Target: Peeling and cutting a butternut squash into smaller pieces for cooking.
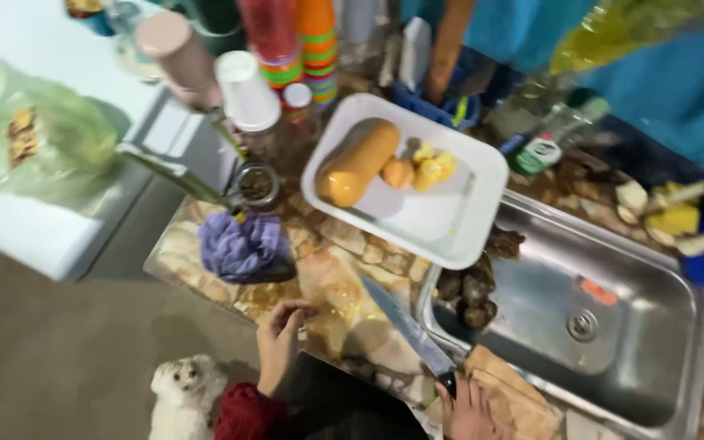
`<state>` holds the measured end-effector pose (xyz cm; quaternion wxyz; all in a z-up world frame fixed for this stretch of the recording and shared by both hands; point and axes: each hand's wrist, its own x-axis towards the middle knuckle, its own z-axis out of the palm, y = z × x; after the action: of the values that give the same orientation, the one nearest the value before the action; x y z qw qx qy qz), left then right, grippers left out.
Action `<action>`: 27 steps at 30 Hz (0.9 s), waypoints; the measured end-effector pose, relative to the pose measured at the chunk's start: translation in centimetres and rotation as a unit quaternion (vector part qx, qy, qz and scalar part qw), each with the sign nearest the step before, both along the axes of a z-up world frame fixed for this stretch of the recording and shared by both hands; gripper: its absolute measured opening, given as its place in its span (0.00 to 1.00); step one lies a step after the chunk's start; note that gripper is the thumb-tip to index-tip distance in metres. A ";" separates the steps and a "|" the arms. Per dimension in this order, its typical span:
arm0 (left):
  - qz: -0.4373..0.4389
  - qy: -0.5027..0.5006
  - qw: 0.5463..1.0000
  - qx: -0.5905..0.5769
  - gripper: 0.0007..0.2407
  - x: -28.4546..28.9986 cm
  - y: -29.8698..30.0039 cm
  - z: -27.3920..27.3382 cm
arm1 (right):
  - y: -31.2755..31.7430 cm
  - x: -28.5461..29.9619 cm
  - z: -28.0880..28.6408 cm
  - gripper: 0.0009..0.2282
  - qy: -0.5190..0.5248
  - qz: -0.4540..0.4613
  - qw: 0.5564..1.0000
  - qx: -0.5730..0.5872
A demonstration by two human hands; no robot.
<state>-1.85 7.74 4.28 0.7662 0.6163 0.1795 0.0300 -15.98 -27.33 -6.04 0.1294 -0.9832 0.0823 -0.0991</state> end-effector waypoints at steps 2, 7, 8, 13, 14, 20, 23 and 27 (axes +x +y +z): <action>0.015 0.005 0.999 0.033 0.06 -1.8 1.3 -1.2 | 0.2 0.4 -0.4 0.23 0.030 -0.004 0.999 -0.022; 0.038 0.013 0.998 0.040 0.07 -3.5 3.2 -0.7 | 0.3 1.7 -2.1 0.21 -0.057 -0.020 0.997 -0.057; 0.029 0.034 0.999 0.028 0.08 -3.9 3.4 0.0 | 0.5 1.9 -1.5 0.21 -0.019 -0.032 0.995 -0.090; -0.001 0.034 0.999 0.010 0.07 -5.3 5.4 0.9 | 3.5 5.9 2.0 0.23 -0.108 0.003 0.989 -0.098; -0.011 0.033 0.999 0.025 0.08 -5.7 6.1 0.9 | 5.2 6.8 3.5 0.23 -0.127 0.018 0.989 -0.067; -0.070 0.099 0.987 0.101 0.08 -8.1 12.8 6.3 | 17.0 10.1 7.1 0.21 -0.076 0.066 0.986 0.131; -0.074 0.095 0.986 0.112 0.07 -10.0 17.7 4.8 | 23.5 9.8 4.9 0.20 -0.110 0.118 0.969 0.189; -0.021 0.106 0.994 -0.006 0.07 -10.8 23.5 2.1 | 29.7 9.8 1.8 0.14 0.037 0.161 0.954 0.252</action>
<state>-12.64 31.22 6.41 0.7470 0.6150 0.2467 -0.0531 -6.21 2.34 -4.20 0.3840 -0.9218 -0.0501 -0.0164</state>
